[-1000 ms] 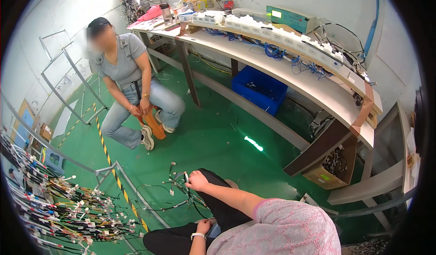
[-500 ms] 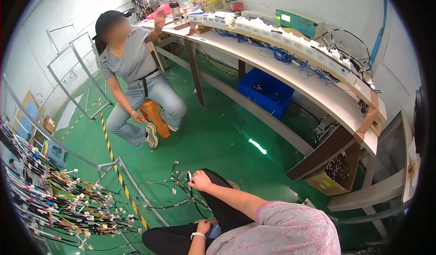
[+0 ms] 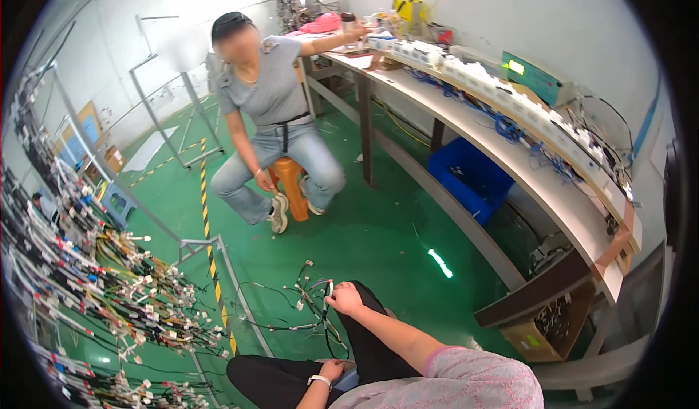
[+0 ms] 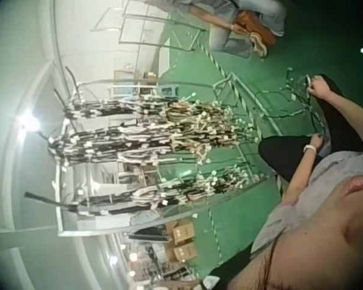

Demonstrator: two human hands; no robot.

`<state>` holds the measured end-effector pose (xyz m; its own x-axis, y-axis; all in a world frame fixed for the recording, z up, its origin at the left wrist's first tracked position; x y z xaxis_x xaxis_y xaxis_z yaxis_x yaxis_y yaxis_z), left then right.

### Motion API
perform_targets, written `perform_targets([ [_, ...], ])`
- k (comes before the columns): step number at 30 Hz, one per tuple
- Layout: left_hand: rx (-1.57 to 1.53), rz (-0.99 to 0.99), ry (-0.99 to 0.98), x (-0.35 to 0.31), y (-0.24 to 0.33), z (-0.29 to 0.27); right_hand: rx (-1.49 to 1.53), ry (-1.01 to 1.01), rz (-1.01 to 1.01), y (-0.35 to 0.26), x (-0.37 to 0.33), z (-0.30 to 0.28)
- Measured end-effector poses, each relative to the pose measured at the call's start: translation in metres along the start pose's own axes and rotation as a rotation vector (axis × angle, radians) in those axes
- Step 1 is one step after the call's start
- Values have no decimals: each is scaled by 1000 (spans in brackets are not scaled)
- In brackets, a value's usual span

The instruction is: Organizing and sorting wire harnesses on a production floor.

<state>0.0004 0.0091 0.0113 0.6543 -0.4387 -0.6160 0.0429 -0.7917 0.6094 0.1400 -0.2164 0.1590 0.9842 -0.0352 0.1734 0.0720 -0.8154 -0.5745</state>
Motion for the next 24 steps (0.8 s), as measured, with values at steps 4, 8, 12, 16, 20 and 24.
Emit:
perform_targets([
  [4, 32, 6, 41, -2, 0, -2, 15, 47, -18, -3, 2, 1],
  [8, 23, -36, 37, -21, 25, -12, 12, 52, -27, 1, 0, 2],
  [12, 41, -47, 22, -18, 26, -11, -1, 70, -41, 2, -1, 0],
  [16, 32, -27, 24, -16, 21, -8, -20, 108, -72, 0, 1, 4],
  [20, 42, 13, 151, -18, 19, -7, -72, 58, -76, -2, 5, 7],
  [24, 46, 9, 150, -12, 28, -5, -51, 117, -100, 4, 5, 4],
])
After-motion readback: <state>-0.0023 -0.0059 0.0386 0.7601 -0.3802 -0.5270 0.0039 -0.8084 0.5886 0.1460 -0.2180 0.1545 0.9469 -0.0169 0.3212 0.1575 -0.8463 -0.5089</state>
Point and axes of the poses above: each hand's wrist, its own x-axis towards the middle knuckle, its own z-axis out of the palm, y = z × x, the point moved 1 cm from there along x, towards the middle knuckle, and after that the axes turned 6 degrees about x, right-handed, at the moved point
